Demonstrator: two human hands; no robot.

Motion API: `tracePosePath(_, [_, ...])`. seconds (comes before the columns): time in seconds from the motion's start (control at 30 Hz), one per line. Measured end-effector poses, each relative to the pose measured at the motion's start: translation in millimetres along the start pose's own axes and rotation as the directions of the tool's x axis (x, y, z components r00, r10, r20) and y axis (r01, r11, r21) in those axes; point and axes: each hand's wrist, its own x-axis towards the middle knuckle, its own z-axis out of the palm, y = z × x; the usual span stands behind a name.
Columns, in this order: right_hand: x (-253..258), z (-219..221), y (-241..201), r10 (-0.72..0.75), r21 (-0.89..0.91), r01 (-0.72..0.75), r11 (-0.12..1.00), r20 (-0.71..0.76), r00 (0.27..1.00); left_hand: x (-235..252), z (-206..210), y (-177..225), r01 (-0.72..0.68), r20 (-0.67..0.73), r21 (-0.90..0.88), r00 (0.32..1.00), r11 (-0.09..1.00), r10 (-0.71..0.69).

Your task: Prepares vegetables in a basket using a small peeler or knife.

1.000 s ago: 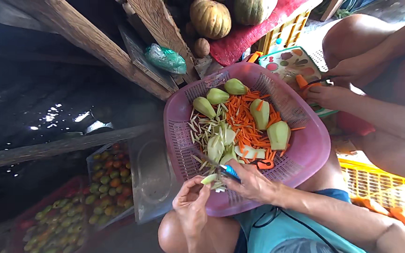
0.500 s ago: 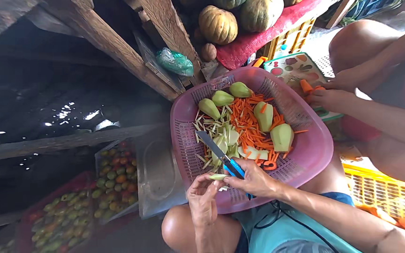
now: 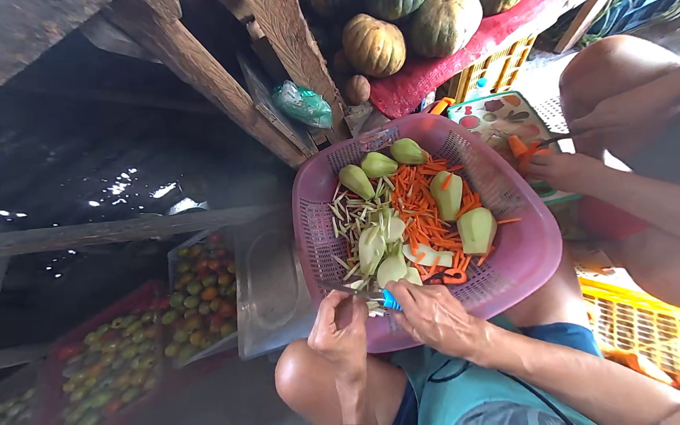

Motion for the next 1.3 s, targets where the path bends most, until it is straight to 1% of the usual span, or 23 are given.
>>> tracePosePath(0.07, [-3.2, 1.9, -2.3, -0.029, -0.028, 0.028, 0.999, -0.021, 0.999, 2.3, -1.2, 2.9, -0.050, -0.014, 0.076, 0.999, 0.996, 0.051])
tracePosePath(0.17, [-4.4, 5.4, -2.5, -0.031, -0.046, 0.029, 0.998, -0.023, 0.999, 5.9, -1.9, 10.2, -0.089, -0.034, 0.117, 0.995, 0.989, 0.094])
tracePosePath(0.23, [-3.8, 6.1, -2.8, -0.028, -0.062, 0.026, 0.998, -0.034, 0.999, 7.7, -1.7, 14.7, -0.106, -0.045, 0.136, 0.993, 0.985, 0.113])
tracePosePath(0.33, [-2.8, 6.3, -5.0, -0.015, -0.079, 0.011, 0.997, -0.052, 0.999, 8.6, 0.2, 18.6, -0.095, -0.072, 0.145, 0.992, 0.985, 0.106])
tracePosePath(0.43, [-2.0, 7.4, -6.8, 0.000, -0.067, -0.004, 0.998, -0.058, 0.998, 8.7, 3.3, 19.9, -0.074, -0.111, 0.106, 0.990, 0.992, 0.086])
tracePosePath(0.57, [-1.8, 8.8, -6.0, 0.002, -0.044, -0.005, 0.999, -0.070, 0.998, 10.1, 3.5, 22.5, -0.079, -0.138, 0.042, 0.987, 0.996, 0.085])
tracePosePath(0.73, [-0.4, 8.0, -3.9, -0.013, -0.078, 0.005, 0.997, -0.095, 0.995, 11.0, 3.2, 28.3, -0.086, -0.141, 0.076, 0.985, 0.993, 0.096])
tracePosePath(0.9, [-1.3, 10.2, 0.8, -0.022, -0.057, 0.015, 0.998, -0.129, 0.991, 12.4, 2.9, 36.6, -0.113, -0.162, 0.068, 0.979, 0.991, 0.123])
tracePosePath(0.97, [-4.6, 15.3, 6.4, 0.024, -0.045, -0.029, 0.999, -0.096, 0.995, 16.2, -3.5, 41.6, -0.155, -0.167, 0.001, 0.974, 0.988, 0.153])
tracePosePath(1.0, [-5.8, 15.5, 9.4, 0.083, -0.033, -0.084, 0.996, -0.030, 0.996, 18.9, -9.2, 46.4, -0.172, -0.172, -0.032, 0.971, 0.984, 0.165])
tracePosePath(1.03, [-5.4, 12.4, 12.5, 0.171, -0.022, -0.169, 0.985, 0.096, 0.981, 21.7, -16.1, 51.6, -0.183, -0.177, -0.049, 0.969, 0.982, 0.172])
tracePosePath(1.07, [-0.8, 3.9, 16.2, 0.275, -0.031, -0.279, 0.960, 0.297, 0.914, 24.6, -22.3, 55.8, -0.187, -0.179, -0.047, 0.968, 0.981, 0.176])
tracePosePath(1.1, [10.8, -9.5, 22.7, 0.370, -0.075, -0.396, 0.915, 0.543, 0.754, 28.2, -25.6, 56.6, -0.175, -0.172, -0.017, 0.970, 0.984, 0.170])
tracePosePath(1.13, [22.0, -21.2, 32.0, 0.418, -0.128, -0.468, 0.875, 0.687, 0.594, 31.9, -26.6, 53.1, -0.145, -0.131, 0.070, 0.980, 0.987, 0.153])
tracePosePath(1.17, [27.8, -30.5, 40.7, 0.448, -0.169, -0.503, 0.848, 0.736, 0.507, 35.3, -25.2, 46.9, -0.098, -0.045, 0.219, 0.993, 0.971, 0.110])
tracePosePath(1.2, [30.5, -39.6, 48.0, 0.480, -0.205, -0.517, 0.831, 0.735, 0.479, 39.4, -20.4, 40.3, -0.058, 0.082, 0.394, 0.996, 0.917, 0.028])
tracePosePath(1.23, [32.2, -49.5, 54.5, 0.520, -0.237, -0.532, 0.813, 0.708, 0.478, 44.0, -11.3, 34.1, -0.045, 0.223, 0.524, 0.971, 0.851, -0.086])
tracePosePath(1.27, [32.9, -59.3, 61.0, 0.561, -0.262, -0.549, 0.794, 0.665, 0.493, 47.0, 2.2, 29.1, -0.036, 0.346, 0.579, 0.916, 0.814, -0.206])
tracePosePath(1.3, [33.4, -68.2, 67.8, 0.600, -0.286, -0.566, 0.773, 0.620, 0.506, 47.9, 17.9, 25.2, -0.040, 0.455, 0.584, 0.843, 0.810, -0.287])
